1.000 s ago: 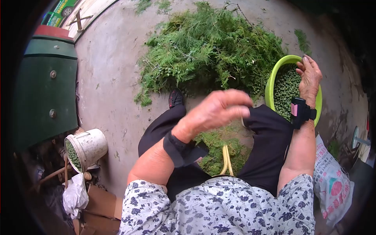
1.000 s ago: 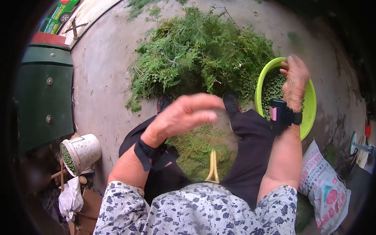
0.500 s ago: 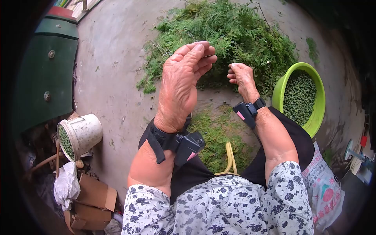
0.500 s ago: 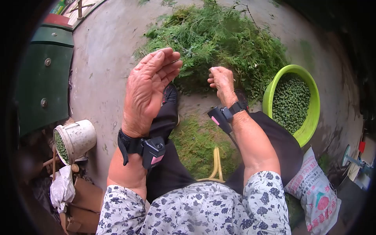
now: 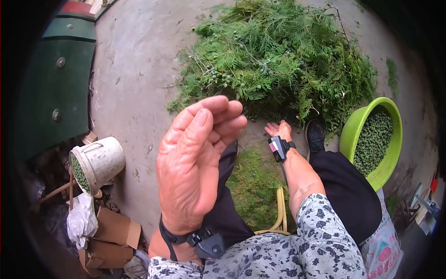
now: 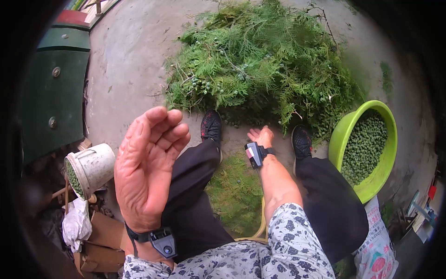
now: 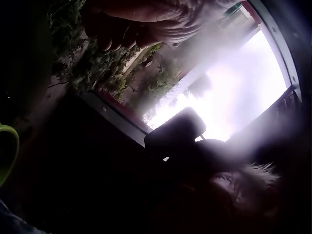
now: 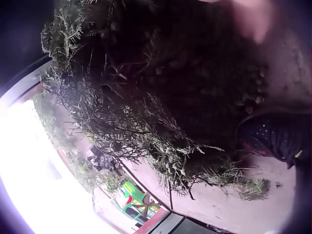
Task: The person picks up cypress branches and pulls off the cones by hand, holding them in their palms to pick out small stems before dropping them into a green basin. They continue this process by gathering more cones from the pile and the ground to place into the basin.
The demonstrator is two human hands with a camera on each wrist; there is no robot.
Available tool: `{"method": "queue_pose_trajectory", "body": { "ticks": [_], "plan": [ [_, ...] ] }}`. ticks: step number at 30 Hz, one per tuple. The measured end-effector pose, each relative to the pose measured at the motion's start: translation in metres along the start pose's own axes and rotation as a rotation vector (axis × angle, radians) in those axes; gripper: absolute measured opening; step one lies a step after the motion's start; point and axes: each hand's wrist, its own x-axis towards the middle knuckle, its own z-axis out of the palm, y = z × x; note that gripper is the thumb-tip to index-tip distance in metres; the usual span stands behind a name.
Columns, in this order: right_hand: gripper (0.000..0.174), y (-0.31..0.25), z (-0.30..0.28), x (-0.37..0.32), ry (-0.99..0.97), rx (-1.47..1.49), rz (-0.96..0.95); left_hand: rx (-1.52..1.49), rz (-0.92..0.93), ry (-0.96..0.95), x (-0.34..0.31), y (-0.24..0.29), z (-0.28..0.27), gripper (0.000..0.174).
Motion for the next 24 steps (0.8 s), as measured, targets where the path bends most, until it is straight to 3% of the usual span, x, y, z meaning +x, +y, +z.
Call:
{"method": "queue_pose_trajectory", "body": {
  "ticks": [6,8,10,13,20,24],
  "plan": [
    [0.042,-0.005,0.043,0.014,0.188,0.287,0.024,-0.027,-0.019,-0.036,0.001,-0.003,0.004,0.030],
    [0.042,-0.004,0.039,0.024,-0.015,0.287,-0.072,-0.032,-0.008,-0.055,0.001,-0.005,0.006,0.030],
    [0.041,-0.016,0.051,0.024,-0.020,0.250,-0.148,-0.026,-0.004,-0.069,0.001,-0.006,0.007,0.030],
    [0.042,-0.026,0.063,0.021,-0.199,0.525,-0.057,0.085,0.000,-0.055,-0.001,-0.010,0.013,0.028],
    [0.047,-0.045,0.070,0.010,-0.346,0.420,-0.035,-0.053,-0.015,-0.109,0.002,-0.014,0.015,0.027],
    [0.031,-0.041,0.034,0.024,-0.453,0.459,0.032,-0.047,-0.023,-0.111,0.002,-0.014,0.019,0.027]
  ]
}}
